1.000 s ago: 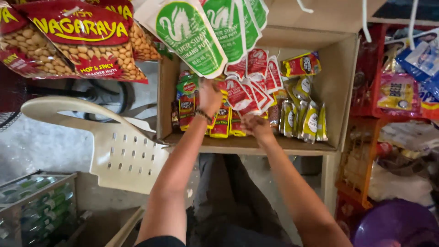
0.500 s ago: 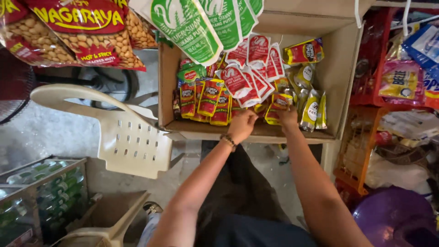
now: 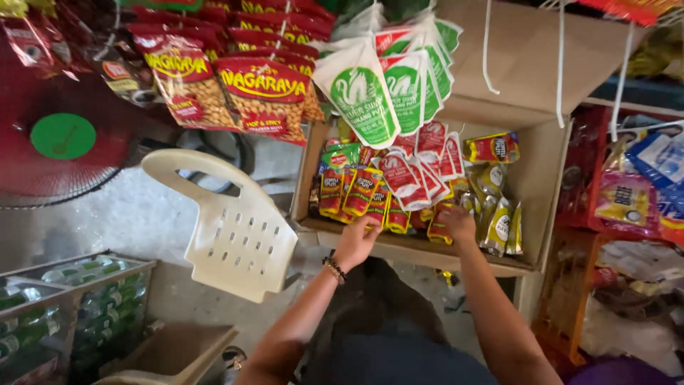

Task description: The person organizes sauce packets and plastic containers in a box, picking up individual packets and arranging them among existing items.

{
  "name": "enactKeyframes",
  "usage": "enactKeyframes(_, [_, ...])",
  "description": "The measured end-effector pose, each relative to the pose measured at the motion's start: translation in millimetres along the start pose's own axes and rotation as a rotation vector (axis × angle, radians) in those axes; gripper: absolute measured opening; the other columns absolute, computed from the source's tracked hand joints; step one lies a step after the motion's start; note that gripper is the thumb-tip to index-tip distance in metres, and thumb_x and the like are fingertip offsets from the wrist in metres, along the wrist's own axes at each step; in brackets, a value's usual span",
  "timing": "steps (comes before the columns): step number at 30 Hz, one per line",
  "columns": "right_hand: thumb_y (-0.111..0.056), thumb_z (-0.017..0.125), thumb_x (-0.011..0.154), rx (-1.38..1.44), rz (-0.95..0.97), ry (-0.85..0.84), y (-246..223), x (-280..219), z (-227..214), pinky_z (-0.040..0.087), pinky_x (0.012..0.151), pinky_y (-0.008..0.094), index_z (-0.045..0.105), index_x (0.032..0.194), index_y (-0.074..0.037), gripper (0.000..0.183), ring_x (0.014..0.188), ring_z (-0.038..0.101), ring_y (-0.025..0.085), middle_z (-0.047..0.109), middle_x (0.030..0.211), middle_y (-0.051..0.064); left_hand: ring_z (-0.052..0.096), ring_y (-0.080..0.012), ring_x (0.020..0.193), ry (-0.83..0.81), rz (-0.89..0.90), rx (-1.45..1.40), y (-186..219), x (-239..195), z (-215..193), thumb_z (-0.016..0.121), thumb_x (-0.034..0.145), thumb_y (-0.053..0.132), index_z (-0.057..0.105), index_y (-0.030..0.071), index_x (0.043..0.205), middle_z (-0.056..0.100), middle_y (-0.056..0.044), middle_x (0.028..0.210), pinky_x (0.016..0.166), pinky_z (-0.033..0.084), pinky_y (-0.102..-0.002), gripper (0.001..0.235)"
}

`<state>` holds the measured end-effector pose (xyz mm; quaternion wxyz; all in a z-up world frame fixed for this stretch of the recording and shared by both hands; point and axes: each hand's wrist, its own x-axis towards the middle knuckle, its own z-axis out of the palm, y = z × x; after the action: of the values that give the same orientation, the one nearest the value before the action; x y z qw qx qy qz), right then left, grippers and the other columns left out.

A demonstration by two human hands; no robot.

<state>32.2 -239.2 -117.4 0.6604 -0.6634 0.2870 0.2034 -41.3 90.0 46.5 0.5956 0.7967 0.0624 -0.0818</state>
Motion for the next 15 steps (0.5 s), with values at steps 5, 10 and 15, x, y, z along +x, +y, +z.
enactKeyframes(5, [-0.004,0.06,0.1,-0.073,-0.248,-0.043,-80.9,-25.1,65.6,0.058,0.077,0.034,0.068,0.124,-0.003,0.026,0.094,0.07,0.019,0.073,0.109,0.011,0.077,-0.0193,0.084,-0.043,0.033,-0.03,22.9,33.8,-29.0,0.069,0.096,0.017,0.068,0.005,0.105,0.077,-0.009,0.093,0.073,0.06,-0.032,0.015])
enactKeyframes(10, [0.001,0.064,0.093,0.171,-0.36,-0.168,-183.2,-71.5,136.0,0.061,0.089,0.036,0.063,0.124,-0.004,0.032,0.104,0.07,0.021,0.071,0.116,0.01,0.075,-0.0157,0.082,-0.06,0.069,-0.024,38.1,58.6,-48.2,0.07,0.096,0.02,0.071,0.005,0.106,0.077,-0.008,0.092,0.072,0.058,-0.031,0.018])
enactKeyframes(15, [-0.006,0.065,0.095,0.715,-0.104,-0.542,-223.2,-52.6,164.2,0.051,0.104,0.046,0.062,0.124,-0.004,0.029,0.115,0.064,0.024,0.067,0.121,0.009,0.071,-0.0154,0.076,-0.125,0.099,-0.037,68.2,80.3,-53.4,0.069,0.097,0.023,0.072,0.005,0.107,0.075,-0.007,0.085,0.068,0.056,-0.03,0.021])
